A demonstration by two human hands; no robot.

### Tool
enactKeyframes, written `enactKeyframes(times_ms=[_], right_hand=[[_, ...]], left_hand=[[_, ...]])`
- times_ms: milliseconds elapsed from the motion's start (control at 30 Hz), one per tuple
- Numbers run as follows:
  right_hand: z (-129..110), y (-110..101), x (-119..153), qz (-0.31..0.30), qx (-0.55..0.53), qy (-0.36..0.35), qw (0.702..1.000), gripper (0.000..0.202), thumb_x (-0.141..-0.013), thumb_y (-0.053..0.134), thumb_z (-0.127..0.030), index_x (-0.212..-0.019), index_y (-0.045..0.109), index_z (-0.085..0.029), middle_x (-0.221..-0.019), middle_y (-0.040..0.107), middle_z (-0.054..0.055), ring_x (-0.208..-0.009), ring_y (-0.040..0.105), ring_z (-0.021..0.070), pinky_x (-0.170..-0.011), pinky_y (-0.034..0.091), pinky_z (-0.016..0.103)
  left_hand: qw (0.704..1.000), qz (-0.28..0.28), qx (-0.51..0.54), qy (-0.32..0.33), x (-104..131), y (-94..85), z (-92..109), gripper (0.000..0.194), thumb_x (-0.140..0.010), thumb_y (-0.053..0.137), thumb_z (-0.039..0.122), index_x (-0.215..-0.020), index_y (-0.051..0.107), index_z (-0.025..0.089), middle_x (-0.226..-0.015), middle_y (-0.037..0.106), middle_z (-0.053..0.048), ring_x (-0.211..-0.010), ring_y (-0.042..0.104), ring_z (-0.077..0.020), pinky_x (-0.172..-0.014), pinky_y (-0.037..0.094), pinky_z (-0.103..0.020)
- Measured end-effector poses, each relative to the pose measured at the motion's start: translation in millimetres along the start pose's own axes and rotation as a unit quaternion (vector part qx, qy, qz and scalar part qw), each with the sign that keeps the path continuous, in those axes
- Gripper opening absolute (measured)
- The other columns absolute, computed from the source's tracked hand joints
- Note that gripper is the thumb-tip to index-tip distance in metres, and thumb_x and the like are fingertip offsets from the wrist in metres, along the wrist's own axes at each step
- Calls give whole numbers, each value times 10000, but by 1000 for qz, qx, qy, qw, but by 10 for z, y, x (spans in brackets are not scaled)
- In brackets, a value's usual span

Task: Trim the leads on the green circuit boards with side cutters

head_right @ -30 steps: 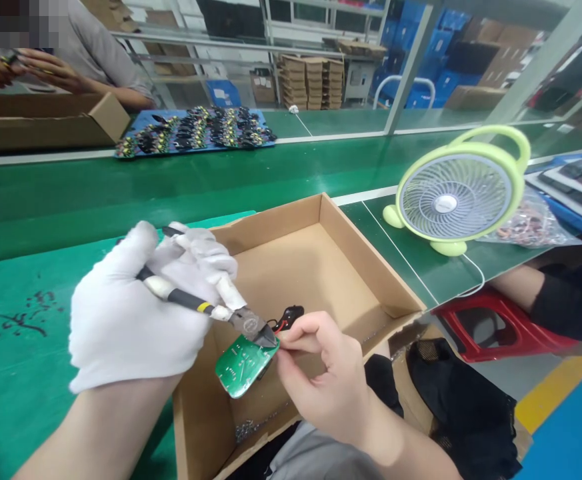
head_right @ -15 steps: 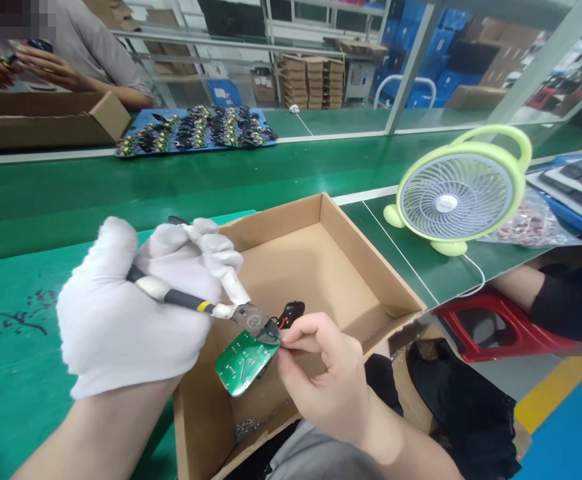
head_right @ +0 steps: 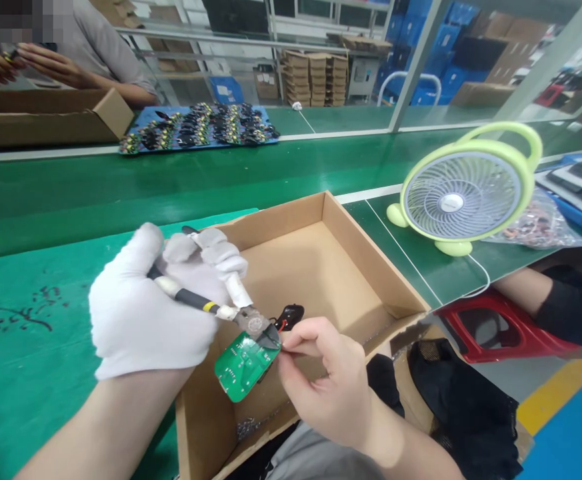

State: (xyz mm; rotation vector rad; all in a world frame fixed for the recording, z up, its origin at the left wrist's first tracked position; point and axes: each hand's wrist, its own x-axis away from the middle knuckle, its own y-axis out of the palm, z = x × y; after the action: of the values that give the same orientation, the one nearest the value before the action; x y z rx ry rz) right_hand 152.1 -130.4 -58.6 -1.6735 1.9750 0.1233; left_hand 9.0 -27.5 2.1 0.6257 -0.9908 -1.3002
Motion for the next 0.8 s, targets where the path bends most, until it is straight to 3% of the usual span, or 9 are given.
enactKeyframes(times_ms=[433, 800], right_hand=[[-42, 26, -40, -41, 15, -20, 999, 272, -828, 601, 1, -928, 561, -249, -809, 751, -44, -694, 772, 102, -690, 595, 99], [-56, 19, -64, -67, -44, 47, 996, 288, -815, 587, 13, -940, 576, -246, -759, 760, -43, -676, 763, 120, -670, 608, 141]], left_hand=[[999, -30, 23, 2, -3, 41, 48, 516, -1038, 356, 364, -580, 208, 178, -609, 385, -8, -474, 315, -94, -439, 345, -226], [999, -33, 32, -11, -20, 84, 61, 525, -1040, 356, 351, -570, 194, 181, -601, 388, -11, -460, 327, -95, -431, 322, -230]])
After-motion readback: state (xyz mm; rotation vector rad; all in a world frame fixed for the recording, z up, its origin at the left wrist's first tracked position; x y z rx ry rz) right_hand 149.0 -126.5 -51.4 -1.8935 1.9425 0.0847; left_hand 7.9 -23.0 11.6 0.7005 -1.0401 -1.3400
